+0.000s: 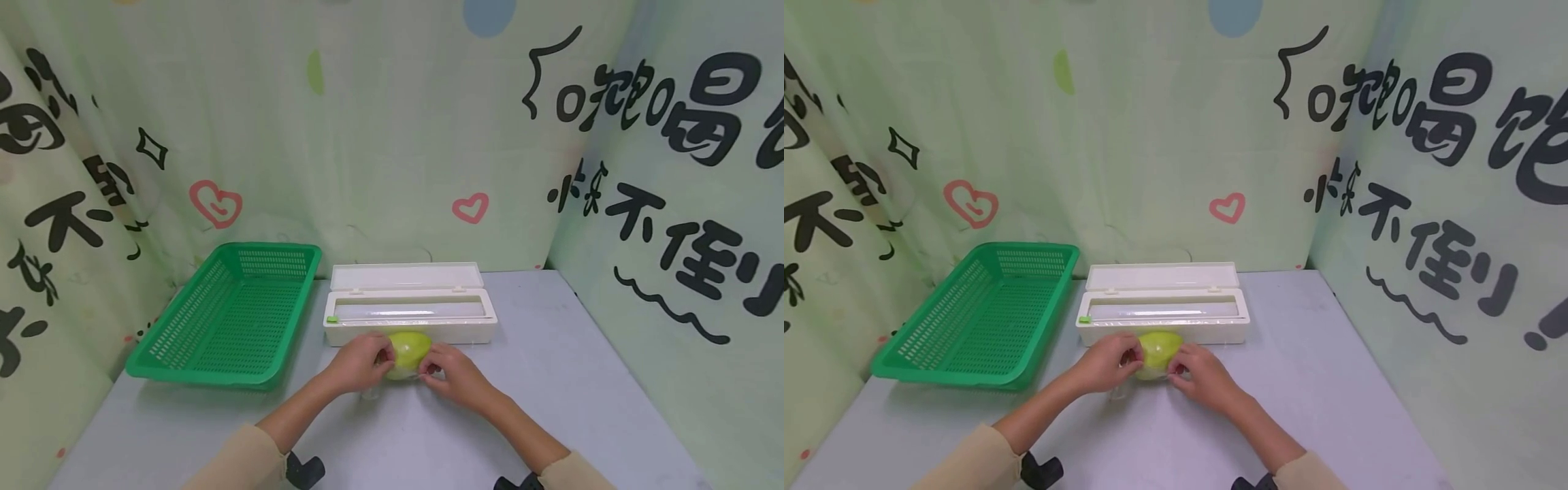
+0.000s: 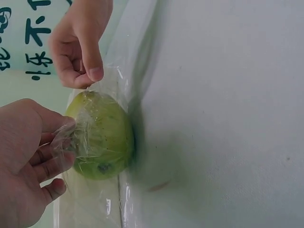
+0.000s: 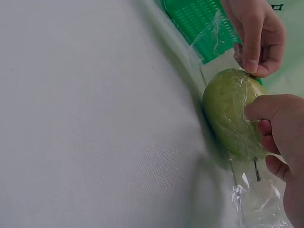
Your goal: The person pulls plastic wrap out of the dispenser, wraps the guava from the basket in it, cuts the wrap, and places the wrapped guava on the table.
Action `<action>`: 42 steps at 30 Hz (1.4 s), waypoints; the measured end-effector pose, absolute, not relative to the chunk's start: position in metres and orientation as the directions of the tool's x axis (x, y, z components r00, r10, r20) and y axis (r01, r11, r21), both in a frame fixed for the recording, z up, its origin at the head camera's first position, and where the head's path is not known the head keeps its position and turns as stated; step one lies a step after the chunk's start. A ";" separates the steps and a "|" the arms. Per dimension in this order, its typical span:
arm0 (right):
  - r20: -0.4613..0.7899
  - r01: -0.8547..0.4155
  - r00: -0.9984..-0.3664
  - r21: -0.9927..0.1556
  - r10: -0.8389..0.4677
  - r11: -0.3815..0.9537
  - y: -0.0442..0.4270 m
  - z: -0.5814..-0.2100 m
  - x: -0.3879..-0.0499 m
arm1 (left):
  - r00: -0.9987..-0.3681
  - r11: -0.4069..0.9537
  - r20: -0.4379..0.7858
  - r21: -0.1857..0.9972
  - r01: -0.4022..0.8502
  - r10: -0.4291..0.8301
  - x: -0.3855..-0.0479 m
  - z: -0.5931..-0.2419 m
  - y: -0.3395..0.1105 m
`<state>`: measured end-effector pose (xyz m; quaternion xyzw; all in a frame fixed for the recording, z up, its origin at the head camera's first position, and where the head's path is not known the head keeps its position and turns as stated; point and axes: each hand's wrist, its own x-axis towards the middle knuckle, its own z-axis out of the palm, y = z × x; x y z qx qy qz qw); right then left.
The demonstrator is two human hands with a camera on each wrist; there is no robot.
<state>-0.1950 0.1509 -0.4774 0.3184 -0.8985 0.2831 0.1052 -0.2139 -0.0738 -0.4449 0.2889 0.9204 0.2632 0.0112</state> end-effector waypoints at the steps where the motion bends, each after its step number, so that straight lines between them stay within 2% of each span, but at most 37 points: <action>1: 0.371 -0.634 -0.773 -0.441 -0.515 0.635 0.151 -0.478 -0.195 | -0.833 0.694 0.131 0.493 0.525 0.537 -0.213 -0.445 -0.074; 12: 0.520 -0.680 -0.699 -0.270 -0.491 0.682 0.151 -0.487 -0.195 | -0.835 0.687 0.124 0.510 0.517 0.536 -0.214 -0.446 -0.073; 16: 0.534 -0.683 -0.688 -0.249 -0.491 0.687 0.150 -0.487 -0.197 | -0.835 0.679 0.120 0.526 0.513 0.538 -0.214 -0.445 -0.073; 19: 0.514 -0.684 -0.700 -0.283 -0.495 0.673 0.150 -0.486 -0.197 | -0.833 0.678 0.116 0.526 0.514 0.541 -0.214 -0.445 -0.073; 23: 0.453 -0.670 -0.739 -0.418 -0.499 0.613 0.152 -0.484 -0.196 | -0.825 0.668 0.127 0.526 0.527 0.551 -0.214 -0.445 -0.074; 28: 0.408 -0.628 -0.775 -0.585 -0.483 0.513 0.155 -0.478 -0.195 | -0.761 0.583 0.171 0.545 0.602 0.626 -0.211 -0.444 -0.071; 31: 0.402 -0.615 -0.784 -0.610 -0.474 0.500 0.156 -0.474 -0.195 | -0.706 0.555 0.194 0.492 0.671 0.681 -0.209 -0.447 -0.065; 34: 0.393 -0.609 -0.788 -0.615 -0.474 0.501 0.156 -0.470 -0.196 | -0.681 0.586 0.209 0.372 0.719 0.702 -0.206 -0.451 -0.059; 38: 0.374 -0.584 -0.807 -0.616 -0.457 0.529 0.159 -0.466 -0.198 | -0.676 0.629 0.236 0.248 0.737 0.698 -0.205 -0.454 -0.054; 42: 0.340 -0.522 -0.852 -0.616 -0.399 0.590 0.172 -0.464 -0.200 | -0.688 0.647 0.248 0.231 0.726 0.682 -0.205 -0.454 -0.055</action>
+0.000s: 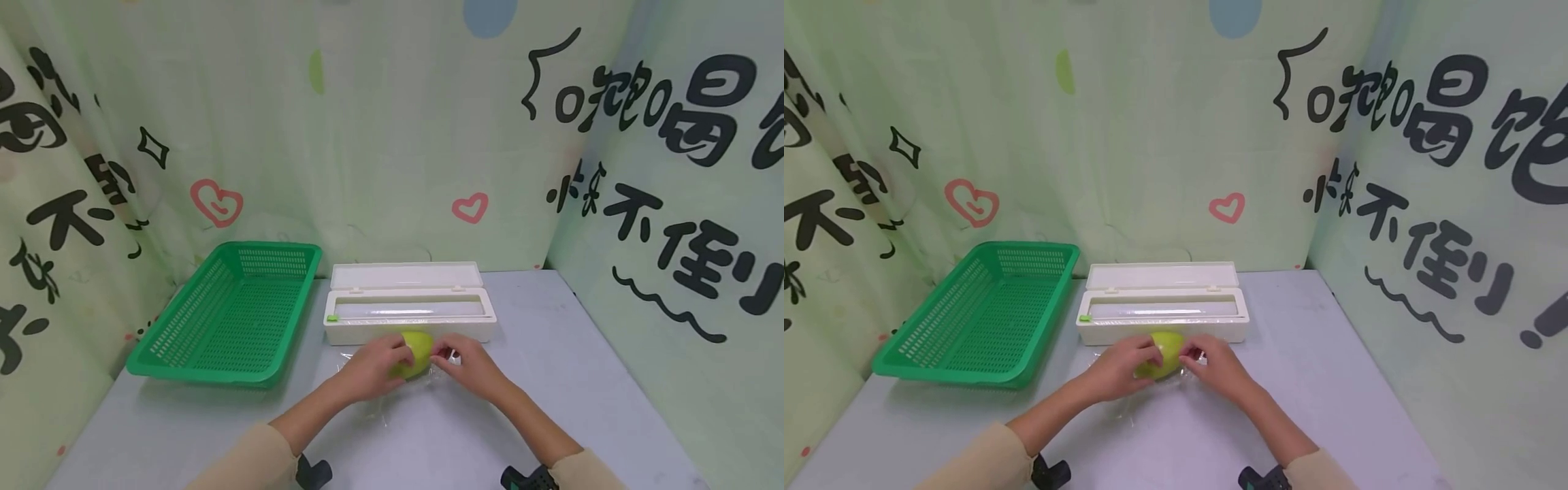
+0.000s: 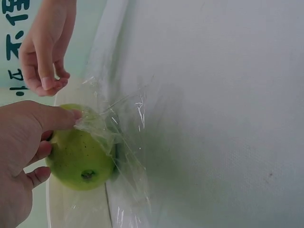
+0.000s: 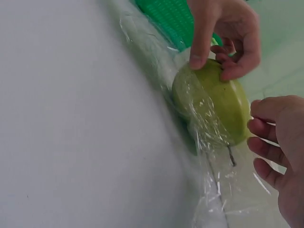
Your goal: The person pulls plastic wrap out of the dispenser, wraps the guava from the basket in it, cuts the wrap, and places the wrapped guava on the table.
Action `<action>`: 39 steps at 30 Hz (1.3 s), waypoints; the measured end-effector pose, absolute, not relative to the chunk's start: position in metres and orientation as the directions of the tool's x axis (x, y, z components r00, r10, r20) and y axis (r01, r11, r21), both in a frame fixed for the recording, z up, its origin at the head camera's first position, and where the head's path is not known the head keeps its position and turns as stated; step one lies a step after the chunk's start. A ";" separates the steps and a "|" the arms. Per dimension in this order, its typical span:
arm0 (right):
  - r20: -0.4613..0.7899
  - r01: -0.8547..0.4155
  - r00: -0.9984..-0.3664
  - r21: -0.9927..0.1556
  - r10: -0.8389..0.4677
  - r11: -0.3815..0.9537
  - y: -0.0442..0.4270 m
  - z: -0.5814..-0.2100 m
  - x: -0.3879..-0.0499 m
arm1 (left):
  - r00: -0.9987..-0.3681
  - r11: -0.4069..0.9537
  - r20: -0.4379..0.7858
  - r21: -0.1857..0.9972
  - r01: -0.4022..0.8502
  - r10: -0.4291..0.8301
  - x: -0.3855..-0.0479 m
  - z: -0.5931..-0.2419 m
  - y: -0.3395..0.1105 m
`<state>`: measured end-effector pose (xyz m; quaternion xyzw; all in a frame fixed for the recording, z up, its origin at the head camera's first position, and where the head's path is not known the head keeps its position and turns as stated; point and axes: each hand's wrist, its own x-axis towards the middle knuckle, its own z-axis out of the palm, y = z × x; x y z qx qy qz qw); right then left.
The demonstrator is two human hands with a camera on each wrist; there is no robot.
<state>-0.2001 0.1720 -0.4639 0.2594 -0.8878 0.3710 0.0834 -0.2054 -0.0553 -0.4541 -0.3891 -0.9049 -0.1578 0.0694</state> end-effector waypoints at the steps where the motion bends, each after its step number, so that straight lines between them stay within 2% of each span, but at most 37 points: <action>1: 0.326 -0.502 -0.864 -0.619 -0.383 0.604 0.177 -0.463 -0.201 | -0.694 0.652 0.244 0.240 0.720 0.677 -0.205 -0.454 -0.056; 5: 0.272 -0.438 -0.898 -0.614 -0.346 0.656 0.197 -0.462 -0.202 | -0.714 0.663 0.220 0.267 0.700 0.665 -0.206 -0.454 -0.057; 13: 0.102 -0.290 -0.951 -0.612 -0.291 0.736 0.229 -0.460 -0.197 | -0.715 0.653 0.219 0.294 0.698 0.664 -0.208 -0.452 -0.057; 17: -0.005 -0.235 -0.953 -0.618 -0.302 0.750 0.241 -0.464 -0.192 | -0.719 0.650 0.208 0.316 0.691 0.663 -0.207 -0.451 -0.056; 19: -0.027 -0.247 -0.942 -0.619 -0.335 0.745 0.245 -0.468 -0.190 | -0.719 0.647 0.207 0.324 0.691 0.664 -0.207 -0.450 -0.056; 23: -0.007 -0.301 -0.922 -0.617 -0.388 0.727 0.248 -0.475 -0.188 | -0.714 0.641 0.211 0.325 0.695 0.667 -0.208 -0.450 -0.055; 27: 0.032 -0.300 -0.932 -0.625 -0.360 0.721 0.246 -0.471 -0.187 | -0.710 0.640 0.219 0.317 0.700 0.669 -0.208 -0.450 -0.055; 33: 0.067 -0.265 -0.943 -0.742 -0.325 0.616 0.244 -0.457 -0.189 | -0.726 0.653 0.221 0.324 0.685 0.652 -0.208 -0.450 -0.052; 39: 0.096 -0.266 -0.940 -0.809 -0.328 0.524 0.236 -0.445 -0.192 | -0.747 0.666 0.226 0.346 0.661 0.625 -0.207 -0.449 -0.046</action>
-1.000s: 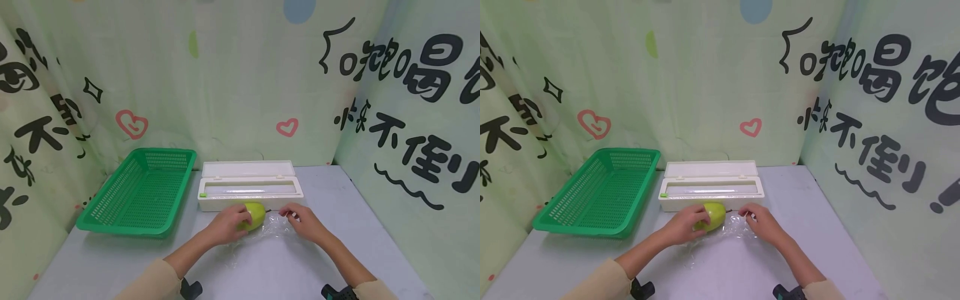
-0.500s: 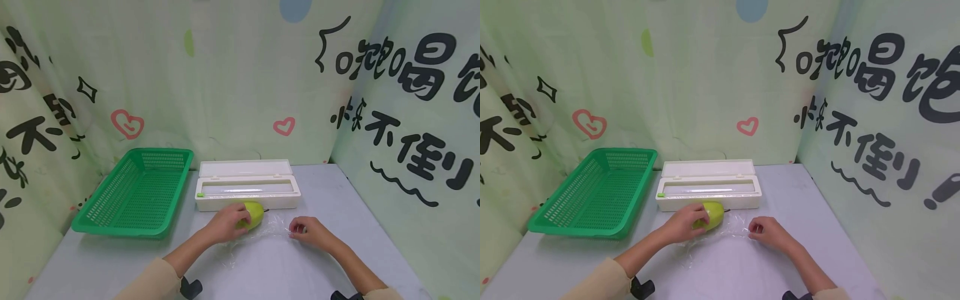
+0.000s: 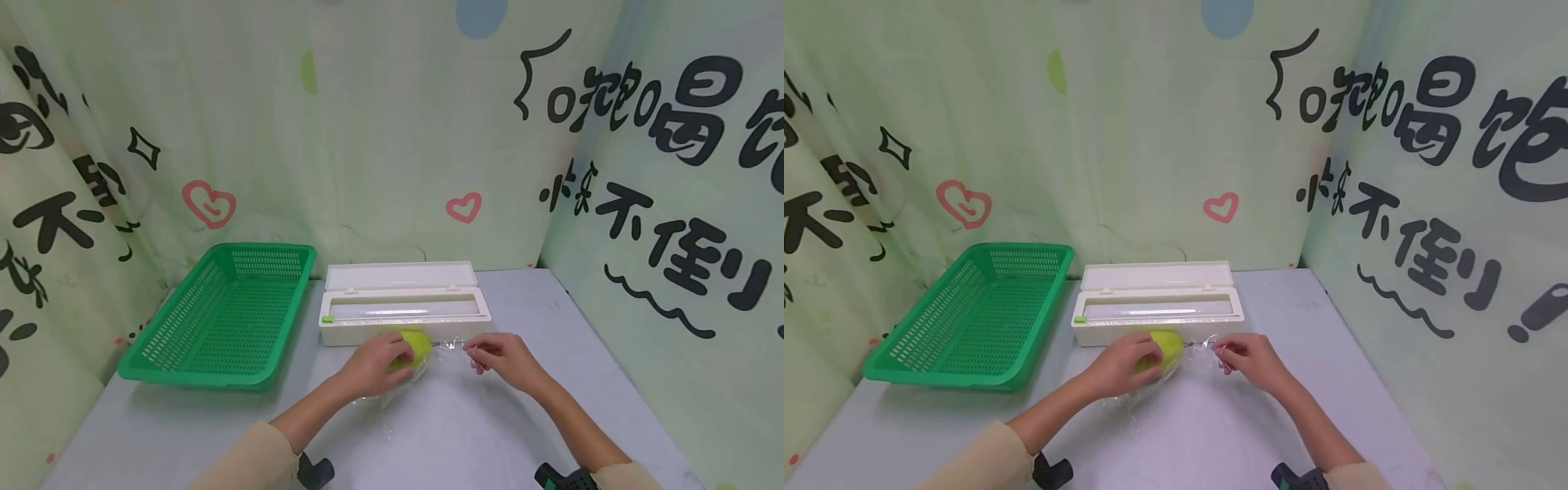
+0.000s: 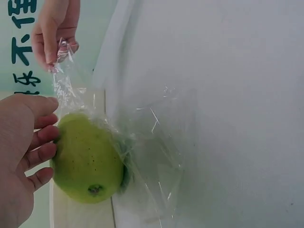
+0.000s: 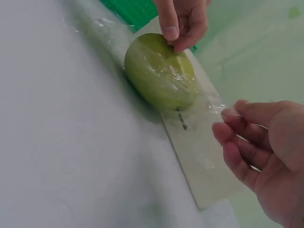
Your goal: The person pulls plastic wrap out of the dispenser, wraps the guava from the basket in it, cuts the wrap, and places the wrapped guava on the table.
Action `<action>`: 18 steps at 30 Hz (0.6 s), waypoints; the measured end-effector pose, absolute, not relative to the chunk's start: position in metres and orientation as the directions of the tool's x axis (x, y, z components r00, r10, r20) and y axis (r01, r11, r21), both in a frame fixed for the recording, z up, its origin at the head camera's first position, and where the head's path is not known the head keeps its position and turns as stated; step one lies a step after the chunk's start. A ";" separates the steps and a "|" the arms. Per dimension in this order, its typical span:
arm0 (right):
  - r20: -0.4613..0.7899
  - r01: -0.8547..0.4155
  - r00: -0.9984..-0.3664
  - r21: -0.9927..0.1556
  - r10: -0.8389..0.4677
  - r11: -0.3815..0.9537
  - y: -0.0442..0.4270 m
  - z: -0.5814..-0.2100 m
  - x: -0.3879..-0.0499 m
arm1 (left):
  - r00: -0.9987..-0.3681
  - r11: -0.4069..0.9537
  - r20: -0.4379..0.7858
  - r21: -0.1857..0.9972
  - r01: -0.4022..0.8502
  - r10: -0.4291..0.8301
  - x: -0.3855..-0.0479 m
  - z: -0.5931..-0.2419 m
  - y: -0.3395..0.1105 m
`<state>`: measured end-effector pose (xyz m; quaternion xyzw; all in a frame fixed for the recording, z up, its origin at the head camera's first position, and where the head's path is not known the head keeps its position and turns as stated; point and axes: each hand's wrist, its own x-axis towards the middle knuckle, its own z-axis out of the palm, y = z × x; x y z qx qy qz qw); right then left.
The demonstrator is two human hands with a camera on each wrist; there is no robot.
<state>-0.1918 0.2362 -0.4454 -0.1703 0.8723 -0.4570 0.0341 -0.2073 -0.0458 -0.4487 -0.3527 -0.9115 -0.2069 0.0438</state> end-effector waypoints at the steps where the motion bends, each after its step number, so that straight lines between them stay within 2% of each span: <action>1: 0.095 -0.259 -0.941 -0.819 -0.325 0.512 0.234 -0.443 -0.192 | -0.749 0.665 0.231 0.349 0.660 0.621 -0.207 -0.448 -0.044; 6: 0.052 -0.193 -0.950 -0.874 -0.309 0.447 0.222 -0.431 -0.196 | -0.734 0.642 0.285 0.359 0.678 0.616 -0.206 -0.446 -0.036; 11: 0.033 -0.153 -0.949 -0.919 -0.315 0.364 0.213 -0.425 -0.198 | -0.691 0.582 0.368 0.373 0.723 0.622 -0.203 -0.440 -0.025; 18: 0.023 -0.122 -0.941 -0.953 -0.336 0.277 0.202 -0.417 -0.198 | -0.644 0.574 0.493 0.310 0.758 0.585 -0.203 -0.437 -0.011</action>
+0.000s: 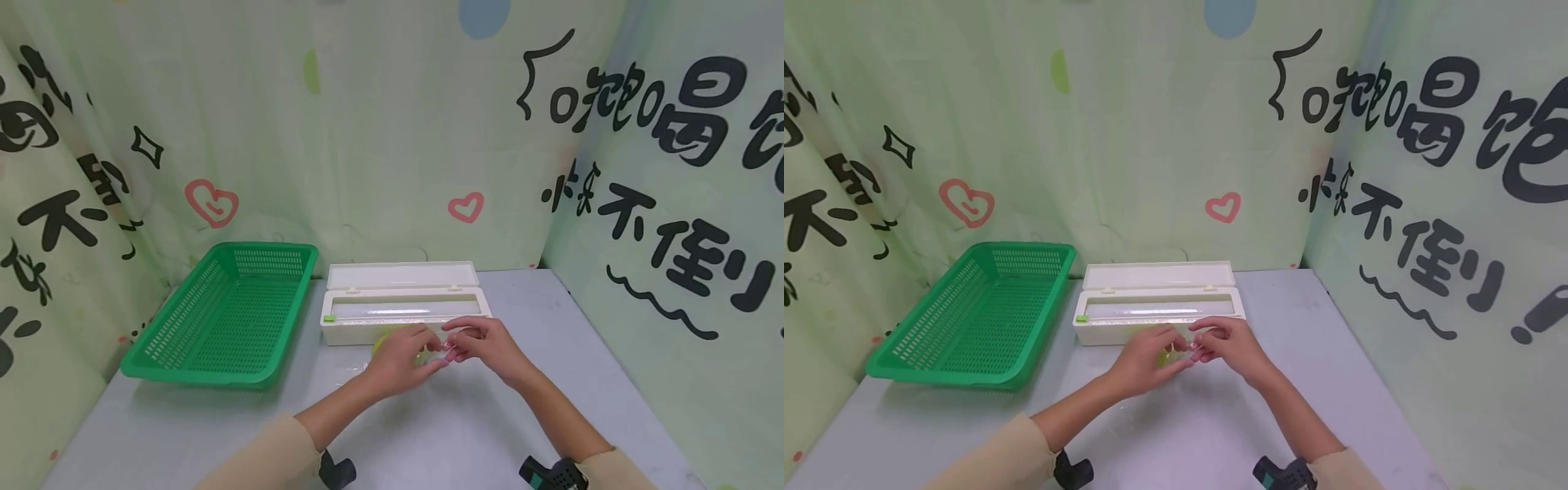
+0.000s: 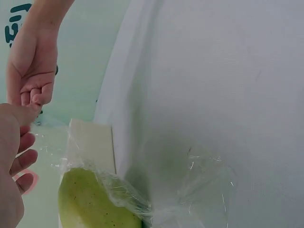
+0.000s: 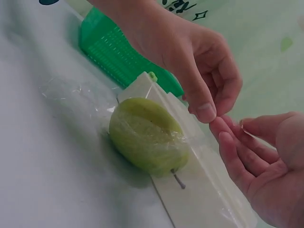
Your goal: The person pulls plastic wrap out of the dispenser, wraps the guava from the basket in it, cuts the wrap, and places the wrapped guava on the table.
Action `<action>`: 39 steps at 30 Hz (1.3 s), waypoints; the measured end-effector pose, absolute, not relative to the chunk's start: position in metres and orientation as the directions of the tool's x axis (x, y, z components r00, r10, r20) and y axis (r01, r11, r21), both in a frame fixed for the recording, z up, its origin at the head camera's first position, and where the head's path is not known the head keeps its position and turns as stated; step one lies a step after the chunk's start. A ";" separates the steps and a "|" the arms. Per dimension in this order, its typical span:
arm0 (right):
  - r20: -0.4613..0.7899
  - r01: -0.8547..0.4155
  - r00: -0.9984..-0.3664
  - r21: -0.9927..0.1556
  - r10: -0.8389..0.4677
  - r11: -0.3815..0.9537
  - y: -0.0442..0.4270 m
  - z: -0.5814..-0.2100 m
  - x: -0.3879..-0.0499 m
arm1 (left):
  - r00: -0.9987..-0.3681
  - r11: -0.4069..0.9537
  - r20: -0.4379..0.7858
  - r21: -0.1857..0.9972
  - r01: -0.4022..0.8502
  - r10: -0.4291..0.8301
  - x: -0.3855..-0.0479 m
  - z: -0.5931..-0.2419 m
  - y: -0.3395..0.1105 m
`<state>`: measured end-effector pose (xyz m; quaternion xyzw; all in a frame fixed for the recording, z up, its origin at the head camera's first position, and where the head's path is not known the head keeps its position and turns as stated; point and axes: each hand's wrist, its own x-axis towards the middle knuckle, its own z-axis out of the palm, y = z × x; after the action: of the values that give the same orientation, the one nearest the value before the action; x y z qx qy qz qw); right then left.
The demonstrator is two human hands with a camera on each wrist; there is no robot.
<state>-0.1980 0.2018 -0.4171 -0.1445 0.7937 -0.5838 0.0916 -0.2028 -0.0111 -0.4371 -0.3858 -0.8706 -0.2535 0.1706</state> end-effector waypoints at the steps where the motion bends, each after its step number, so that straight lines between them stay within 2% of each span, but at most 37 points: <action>1: 0.018 -0.114 -0.942 -0.957 -0.336 0.269 0.201 -0.416 -0.198 | -0.639 0.576 0.506 0.300 0.760 0.579 -0.203 -0.437 -0.010; 6: -0.012 -0.075 -0.945 -0.965 -0.327 0.251 0.198 -0.414 -0.197 | -0.636 0.579 0.526 0.298 0.759 0.565 -0.204 -0.436 -0.009; 13: -0.048 -0.037 -0.945 -0.967 -0.324 0.252 0.197 -0.413 -0.196 | -0.713 0.595 0.494 0.403 0.695 0.497 -0.205 -0.437 -0.010; 19: -0.054 -0.036 -0.938 -0.967 -0.342 0.251 0.196 -0.410 -0.194 | -0.677 0.556 0.553 0.402 0.727 0.486 -0.206 -0.436 -0.010; 21: -0.053 -0.039 -0.941 -0.964 -0.334 0.264 0.196 -0.411 -0.194 | -0.692 0.538 0.544 0.443 0.718 0.475 -0.206 -0.436 -0.010; 25: 0.025 -0.127 -0.961 -0.925 -0.276 0.358 0.194 -0.414 -0.192 | -0.774 0.457 0.471 0.627 0.631 0.423 -0.206 -0.435 -0.012; 29: 0.224 -0.334 -0.938 -0.795 -0.266 0.507 0.190 -0.417 -0.189 | -0.827 0.348 0.409 0.766 0.541 0.385 -0.208 -0.432 -0.013; 31: 0.300 -0.414 -0.909 -0.718 -0.288 0.560 0.186 -0.416 -0.189 | -0.837 0.323 0.394 0.791 0.519 0.379 -0.208 -0.431 -0.014; 33: 0.326 -0.450 -0.893 -0.670 -0.310 0.591 0.181 -0.416 -0.189 | -0.841 0.311 0.386 0.803 0.508 0.379 -0.209 -0.431 -0.013; 39: 0.298 -0.425 -0.905 -0.625 -0.302 0.655 0.172 -0.420 -0.193 | -0.835 0.284 0.386 0.812 0.510 0.393 -0.207 -0.430 -0.013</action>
<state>-0.1928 0.1716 -0.4198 -0.2007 0.9058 -0.3635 -0.0842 -0.2074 -0.0127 -0.4302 -0.2823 -0.7994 -0.5275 0.0552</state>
